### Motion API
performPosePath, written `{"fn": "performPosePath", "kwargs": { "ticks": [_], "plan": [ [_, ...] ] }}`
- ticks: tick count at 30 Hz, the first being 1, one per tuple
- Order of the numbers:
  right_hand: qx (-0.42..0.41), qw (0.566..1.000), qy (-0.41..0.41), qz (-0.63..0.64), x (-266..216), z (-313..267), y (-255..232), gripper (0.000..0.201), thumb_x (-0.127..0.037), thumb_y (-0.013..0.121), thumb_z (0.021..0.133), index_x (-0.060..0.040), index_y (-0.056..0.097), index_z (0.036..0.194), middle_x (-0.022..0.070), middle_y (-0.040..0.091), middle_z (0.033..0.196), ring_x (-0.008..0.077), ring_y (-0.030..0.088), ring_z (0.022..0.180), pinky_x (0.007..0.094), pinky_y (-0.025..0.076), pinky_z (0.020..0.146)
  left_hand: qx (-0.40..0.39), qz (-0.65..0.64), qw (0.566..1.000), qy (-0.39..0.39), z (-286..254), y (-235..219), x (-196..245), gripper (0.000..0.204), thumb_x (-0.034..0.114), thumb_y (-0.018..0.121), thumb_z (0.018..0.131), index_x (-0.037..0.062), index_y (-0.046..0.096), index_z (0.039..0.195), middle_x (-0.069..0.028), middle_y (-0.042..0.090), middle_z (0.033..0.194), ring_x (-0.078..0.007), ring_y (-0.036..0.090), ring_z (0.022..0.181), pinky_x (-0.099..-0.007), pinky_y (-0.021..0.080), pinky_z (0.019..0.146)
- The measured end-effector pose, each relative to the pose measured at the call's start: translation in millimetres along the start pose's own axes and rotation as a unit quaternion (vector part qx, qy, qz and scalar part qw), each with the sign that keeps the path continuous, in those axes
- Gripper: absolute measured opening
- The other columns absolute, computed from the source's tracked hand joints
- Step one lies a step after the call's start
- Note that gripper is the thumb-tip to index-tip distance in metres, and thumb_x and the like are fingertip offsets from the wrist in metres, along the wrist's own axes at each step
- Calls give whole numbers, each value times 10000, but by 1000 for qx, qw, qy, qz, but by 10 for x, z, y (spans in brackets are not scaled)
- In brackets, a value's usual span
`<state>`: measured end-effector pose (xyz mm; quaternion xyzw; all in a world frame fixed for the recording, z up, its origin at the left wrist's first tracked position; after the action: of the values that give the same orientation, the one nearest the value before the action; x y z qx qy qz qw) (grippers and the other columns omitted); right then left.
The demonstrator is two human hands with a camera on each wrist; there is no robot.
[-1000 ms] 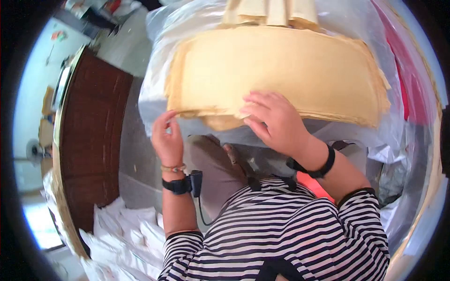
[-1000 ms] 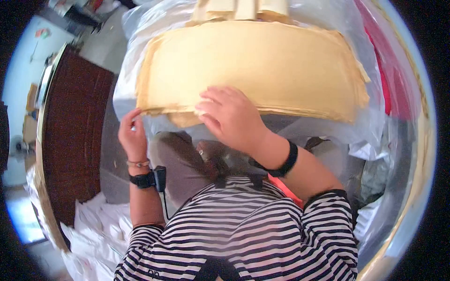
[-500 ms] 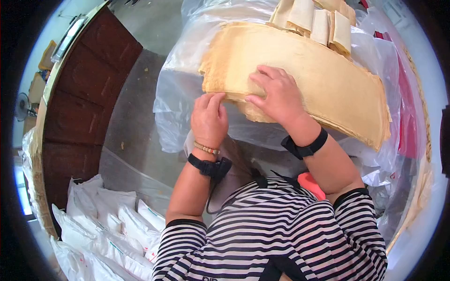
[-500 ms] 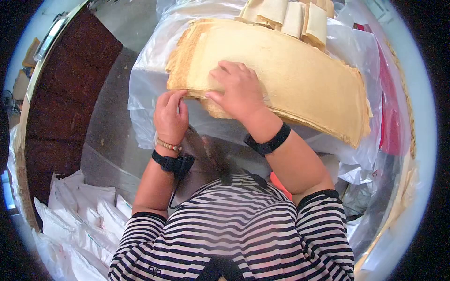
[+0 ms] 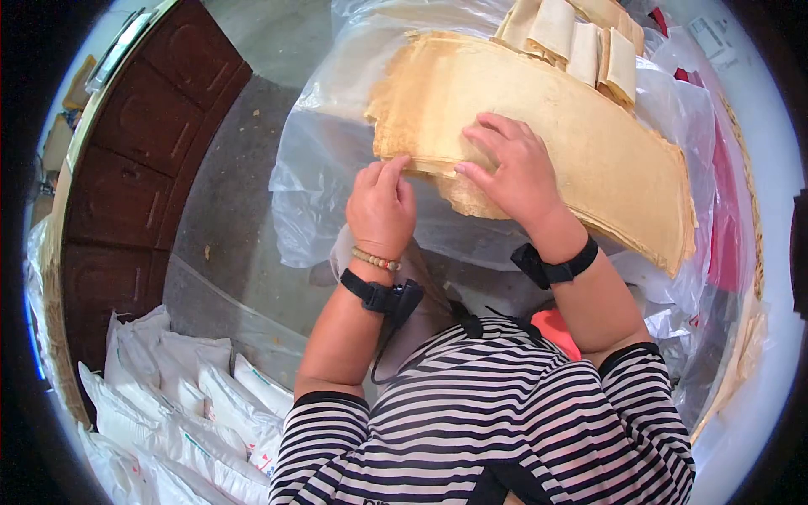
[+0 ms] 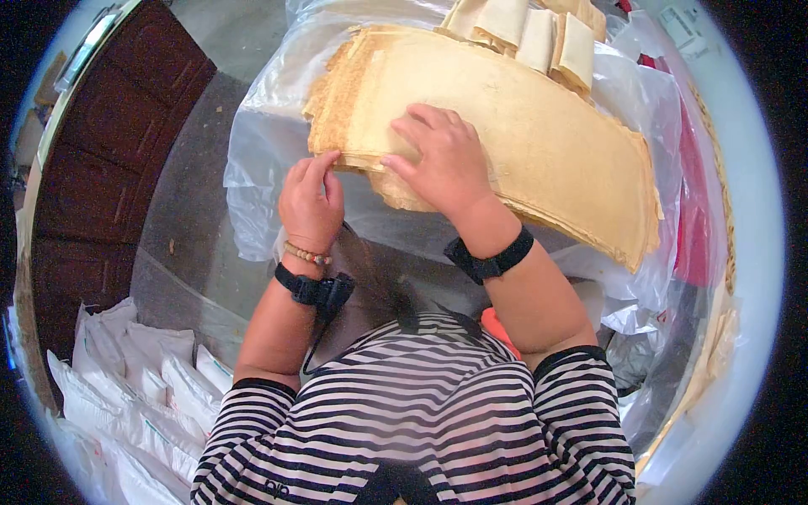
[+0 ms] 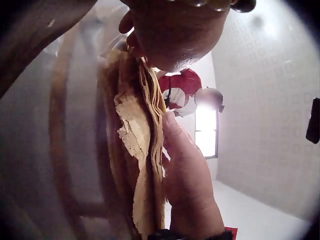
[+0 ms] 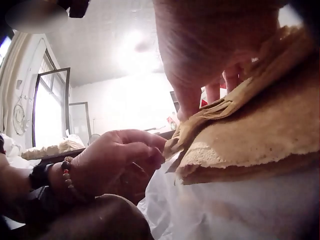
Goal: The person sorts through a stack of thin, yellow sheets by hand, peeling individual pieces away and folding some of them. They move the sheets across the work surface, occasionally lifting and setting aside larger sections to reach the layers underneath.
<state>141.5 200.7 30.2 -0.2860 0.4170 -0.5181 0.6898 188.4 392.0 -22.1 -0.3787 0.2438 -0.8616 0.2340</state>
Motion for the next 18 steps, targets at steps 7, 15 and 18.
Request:
{"fn": "performPosePath", "kwargs": {
  "ticks": [7,15,18],
  "plan": [
    [1,1000,-4,-6,-10,-12,4,357,-288,761,832,-124,721,1146,101,652,1270,321,599,1166,447,471,1006,-3,-10,993,-120,-36,92,-264,278,70,645,871,130,704,1136,-77,680,908,-287,671,804,-415,537,707],
    [-26,999,-12,24,21,-179,-69,327,-203,726,863,-98,712,1172,123,644,1315,337,579,1233,443,456,1057,-56,-471,789,-391,-32,375,-692,250,144,637,971,64,644,1207,-2,667,897,-94,617,743,-240,490,606],
    [-21,998,-16,54,31,-132,-100,275,-198,715,869,-86,724,1119,142,677,1239,352,617,1167,443,491,1008,-57,-534,726,-429,79,315,-644,205,189,638,976,61,656,1135,17,641,851,-83,576,696,-225,456,581]
  ]
}}
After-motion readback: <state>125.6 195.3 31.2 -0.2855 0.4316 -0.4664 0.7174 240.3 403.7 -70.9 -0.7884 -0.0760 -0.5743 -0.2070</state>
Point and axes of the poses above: each hand's wrist, its own z-axis towards the middle knuckle, its own y-axis out of the palm, x = y × z, the point moved 7 cm from there along z, towards the middle knuckle
